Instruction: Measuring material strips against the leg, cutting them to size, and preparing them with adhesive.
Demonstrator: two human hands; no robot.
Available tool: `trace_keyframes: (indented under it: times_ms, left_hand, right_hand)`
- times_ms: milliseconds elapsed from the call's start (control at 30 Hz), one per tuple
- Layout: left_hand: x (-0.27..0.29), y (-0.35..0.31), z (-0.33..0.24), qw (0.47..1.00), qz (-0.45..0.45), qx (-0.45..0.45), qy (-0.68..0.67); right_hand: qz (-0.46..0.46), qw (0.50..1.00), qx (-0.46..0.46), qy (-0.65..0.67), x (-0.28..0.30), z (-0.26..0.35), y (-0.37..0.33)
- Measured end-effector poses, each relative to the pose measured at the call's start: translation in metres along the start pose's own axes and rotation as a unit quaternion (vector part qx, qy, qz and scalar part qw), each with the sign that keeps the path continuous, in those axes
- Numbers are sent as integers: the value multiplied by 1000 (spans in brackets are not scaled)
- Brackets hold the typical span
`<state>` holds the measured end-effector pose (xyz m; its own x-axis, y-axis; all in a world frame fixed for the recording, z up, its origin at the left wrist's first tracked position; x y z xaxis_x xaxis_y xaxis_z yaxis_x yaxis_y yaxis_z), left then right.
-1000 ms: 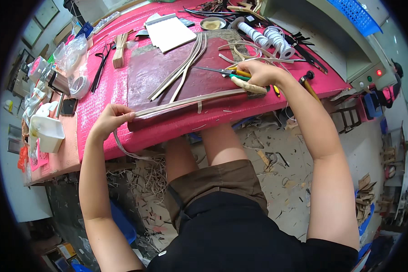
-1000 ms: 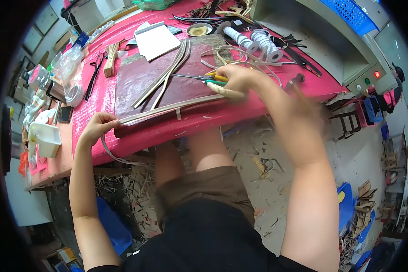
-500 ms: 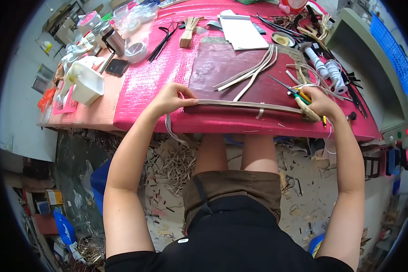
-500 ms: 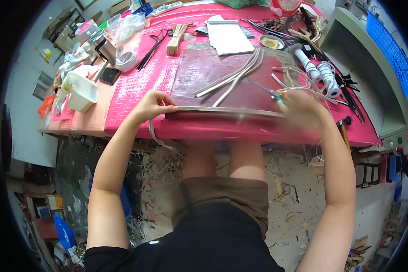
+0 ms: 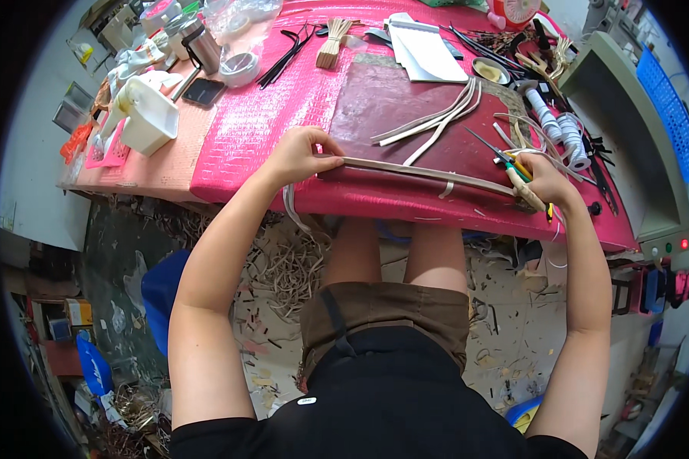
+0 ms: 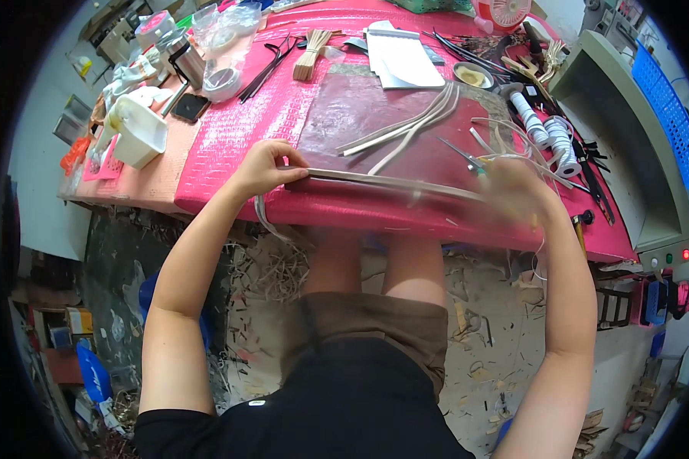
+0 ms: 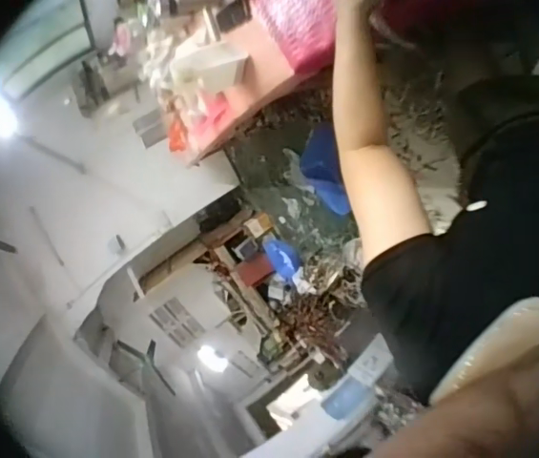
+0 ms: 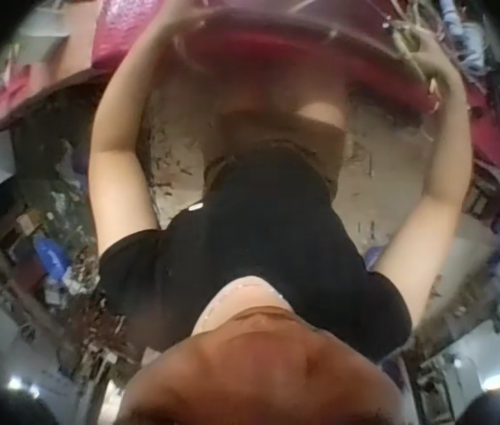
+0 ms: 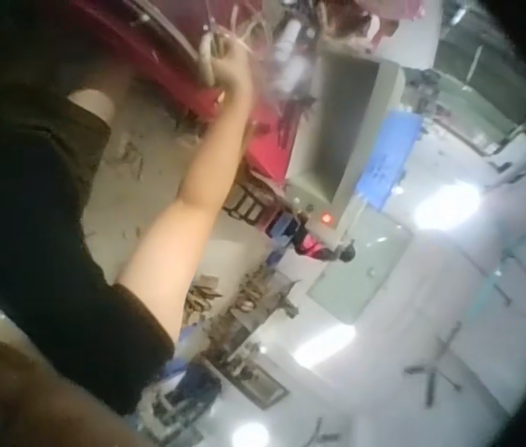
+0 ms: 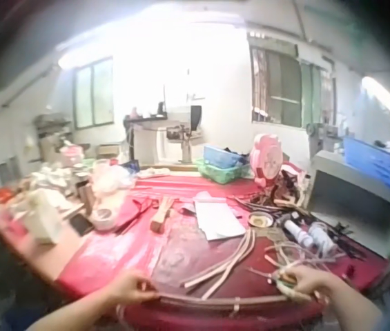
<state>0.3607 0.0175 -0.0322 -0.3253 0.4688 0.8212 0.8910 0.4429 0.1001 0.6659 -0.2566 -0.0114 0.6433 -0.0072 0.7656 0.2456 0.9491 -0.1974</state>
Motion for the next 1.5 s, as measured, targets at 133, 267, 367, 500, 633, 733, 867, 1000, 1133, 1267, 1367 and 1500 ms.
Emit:
trace_keyframes:
  times_ms: [133,267,367,500,633,733,867,1000,1133,1267,1367,1500]
  left_hand:
    - [5,0,-9,999,-15,-29,24]
    - [6,-3,-10,999,13,1,34]
    - [6,-2,-13,999,7,-7,46]
    - [5,0,-14,996,-6,-29,84]
    - [2,-2,-13,995,-50,-51,76]
    - [6,-1,-25,994,-53,-36,88]
    - [11,16,-34,983,-12,122,-138]
    - [-3,47,-33,941,-17,223,-253]
    - [-24,49,-23,872,7,289,-394]
    - [-31,45,-31,859,3,288,-424]
    - [-34,41,-35,860,9,289,-420]
    - [-31,31,-45,867,10,277,-415]
  right_hand:
    - [0,1000,13,17,0,-8,1]
    - [8,999,-32,29,-1,17,-1]
    - [2,999,-34,27,0,16,-3]
    - [-8,1000,-6,-12,1,5,-3]
    - [-36,999,-33,-15,7,10,-9]
    - [-58,974,21,219,22,25,-23]
    - [-200,957,-10,211,91,54,-31]
    - [-540,819,43,-192,103,77,-24]
    - [-281,925,17,253,-16,87,-2]
    - [25,776,-133,616,-142,104,-17]
    - [-12,796,-141,588,-173,123,-11]
    - [33,740,-146,655,-188,122,11]
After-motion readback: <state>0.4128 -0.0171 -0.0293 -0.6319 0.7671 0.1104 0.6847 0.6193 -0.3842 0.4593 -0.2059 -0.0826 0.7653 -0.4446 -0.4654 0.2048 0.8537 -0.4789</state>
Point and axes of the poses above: each hand's wrist, its own y-axis towards the middle knuckle, its own x-axis out of the back of the hand, z = x × y, the point moved 4 cm from there along y, towards the middle knuckle, and after that the axes turned 13 degrees about y, right-handed, at the moved point
